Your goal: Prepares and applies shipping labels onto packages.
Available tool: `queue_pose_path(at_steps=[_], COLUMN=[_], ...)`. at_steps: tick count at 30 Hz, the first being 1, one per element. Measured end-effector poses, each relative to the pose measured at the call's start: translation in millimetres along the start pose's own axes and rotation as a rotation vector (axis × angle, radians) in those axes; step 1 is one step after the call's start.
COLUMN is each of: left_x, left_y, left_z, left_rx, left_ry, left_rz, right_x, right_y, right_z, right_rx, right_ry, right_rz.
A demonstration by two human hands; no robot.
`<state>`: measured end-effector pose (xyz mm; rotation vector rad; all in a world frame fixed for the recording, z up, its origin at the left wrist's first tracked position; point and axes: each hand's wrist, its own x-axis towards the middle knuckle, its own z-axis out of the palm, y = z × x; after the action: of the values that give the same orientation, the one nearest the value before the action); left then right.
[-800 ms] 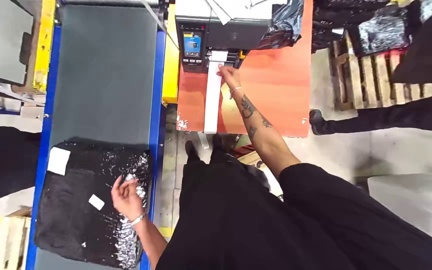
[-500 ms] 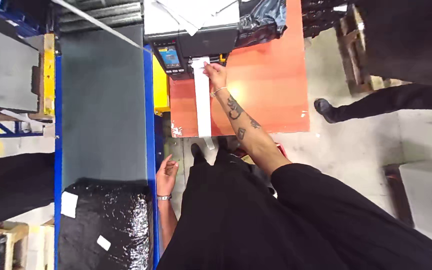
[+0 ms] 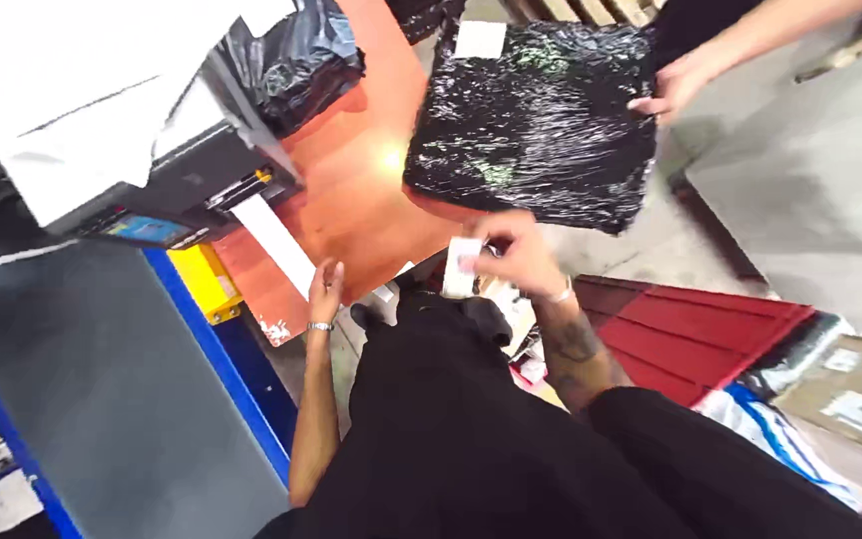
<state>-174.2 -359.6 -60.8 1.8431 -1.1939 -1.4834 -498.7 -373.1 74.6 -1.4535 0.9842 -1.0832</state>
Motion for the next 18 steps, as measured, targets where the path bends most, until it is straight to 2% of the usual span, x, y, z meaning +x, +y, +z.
queue_pose_path(at_steps=[2,4,6,8,11,15,18], left_x=[35.0,72.6,113.7,155.0,198.4,211.4,209.9], left_y=[34.8,69.0,89.7,100.1,104.1,86.2,77.2], left_z=[29.5,68.2,114.1,156.3,182.3,158.8,133.5], left_rx=[0.055,0.128,0.258,0.361,0.371,0.416,0.397], left_ry=[0.020,0.018,-0.003,-0.010,-0.062,-0.033,-0.021], left_rz=[0.056,0.097,0.156,0.178,0.041,0.020,0.037], right_x=[25.7,59.2,80.4,94.4,96.1,76.7,16.1], right_y=[43.8,115.4,163.8,165.6,157.7,148.4,113.3], right_z=[-48.4,-90.2,-115.8,-125.1,-137.7,-160.9,-185.1], right_rx=[-0.245,-0.537,-0.807,-1.046,-1.122,-1.167,-1.187], right_ry=[0.207,0.313,0.375,0.397,0.402,0.477,0.766], right_rz=[0.026,0.072,0.236,0.443,0.721,0.716,0.767])
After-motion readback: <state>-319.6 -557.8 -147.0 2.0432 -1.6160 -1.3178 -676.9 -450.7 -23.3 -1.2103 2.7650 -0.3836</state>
